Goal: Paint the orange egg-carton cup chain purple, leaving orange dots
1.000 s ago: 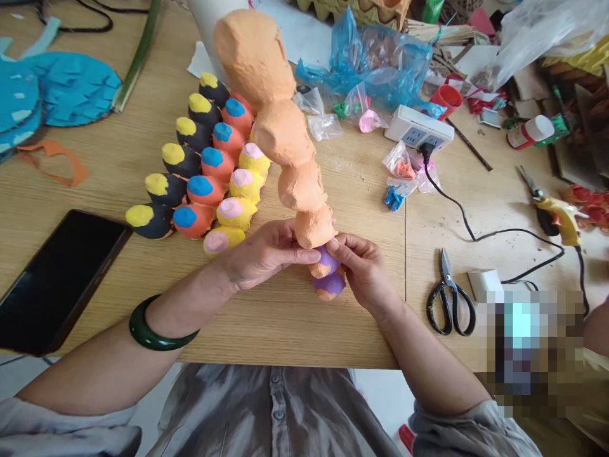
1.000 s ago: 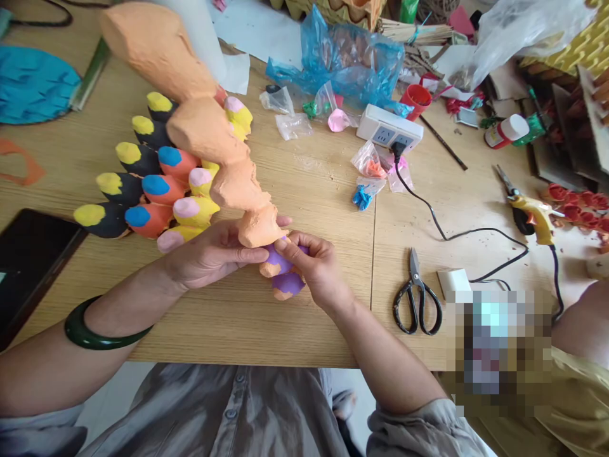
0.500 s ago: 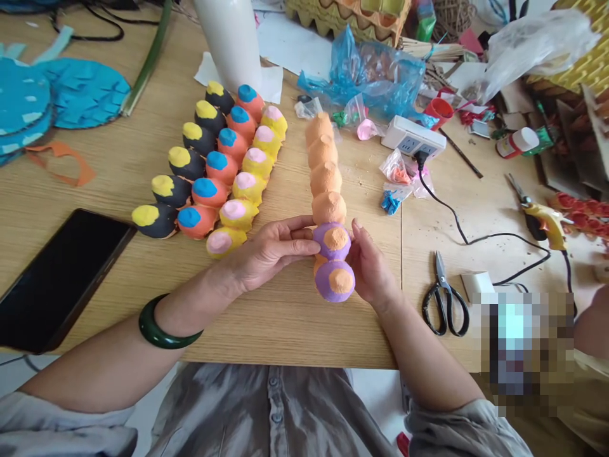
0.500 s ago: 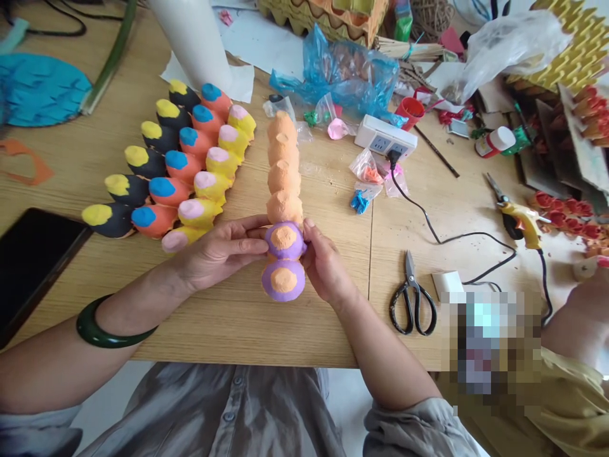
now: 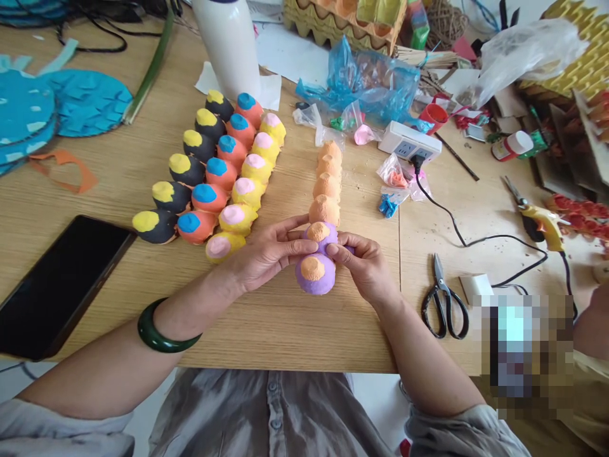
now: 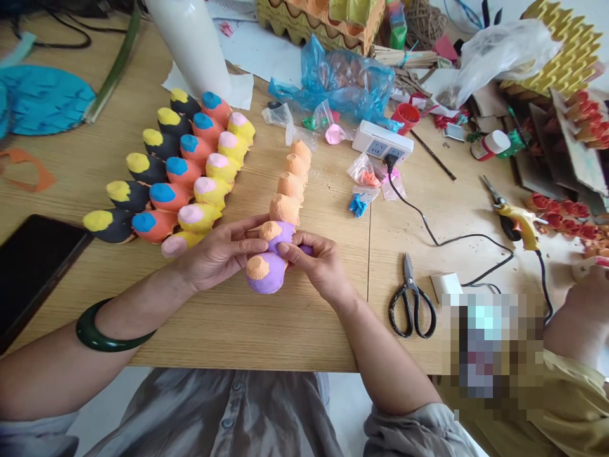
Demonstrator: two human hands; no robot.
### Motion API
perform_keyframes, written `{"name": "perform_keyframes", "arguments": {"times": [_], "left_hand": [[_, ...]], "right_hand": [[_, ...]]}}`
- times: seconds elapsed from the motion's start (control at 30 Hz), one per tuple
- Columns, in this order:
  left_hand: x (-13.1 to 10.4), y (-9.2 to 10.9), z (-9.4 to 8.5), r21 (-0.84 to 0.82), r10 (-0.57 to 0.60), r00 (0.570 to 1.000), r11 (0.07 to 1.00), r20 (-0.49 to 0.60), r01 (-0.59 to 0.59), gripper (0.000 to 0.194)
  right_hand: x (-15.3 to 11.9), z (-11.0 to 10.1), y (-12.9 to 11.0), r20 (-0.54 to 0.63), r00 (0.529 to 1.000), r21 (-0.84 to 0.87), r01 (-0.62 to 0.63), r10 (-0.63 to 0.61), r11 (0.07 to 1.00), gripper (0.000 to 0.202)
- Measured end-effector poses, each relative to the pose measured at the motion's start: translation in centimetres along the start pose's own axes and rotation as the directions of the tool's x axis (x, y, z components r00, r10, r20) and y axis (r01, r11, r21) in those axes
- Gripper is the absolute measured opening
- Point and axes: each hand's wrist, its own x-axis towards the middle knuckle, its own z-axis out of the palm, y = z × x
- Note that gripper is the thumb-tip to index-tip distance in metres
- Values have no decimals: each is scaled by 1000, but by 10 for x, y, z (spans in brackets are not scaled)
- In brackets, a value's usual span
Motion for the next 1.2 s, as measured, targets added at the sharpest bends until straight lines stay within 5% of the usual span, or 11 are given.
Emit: {"name": "perform_keyframes", "arguments": {"times": [0.33,0.5,0.7,0.93,1.03,1.2], "left_hand": [[0,2,2,183,135,990,975,-51,-123,66],[0,3,-1,123,87,991,987,98,-99,63],[-2,6,4,179,134,991,975,-4,-131,51],[-1,9,7,99,185,979,979,-88,-176,44],[-2,11,7,68,179,982,982,-64,-174,35],[-4,15,11,84,177,981,982,-86,-169,46]], "right_hand": [[2,1,4,42,999,18,14,-15,1000,56],[4,-3,4,-2,999,9,39,-39,999,57],[4,-5,5,36,999,-32,-12,13,999,54],[8,-11,2,-234,966,74,127,-107,989,28],[9,-10,1,-230,970,161,121,-82,980,40],[7,-7,0,-234,969,122,114,-83,986,43]]}}
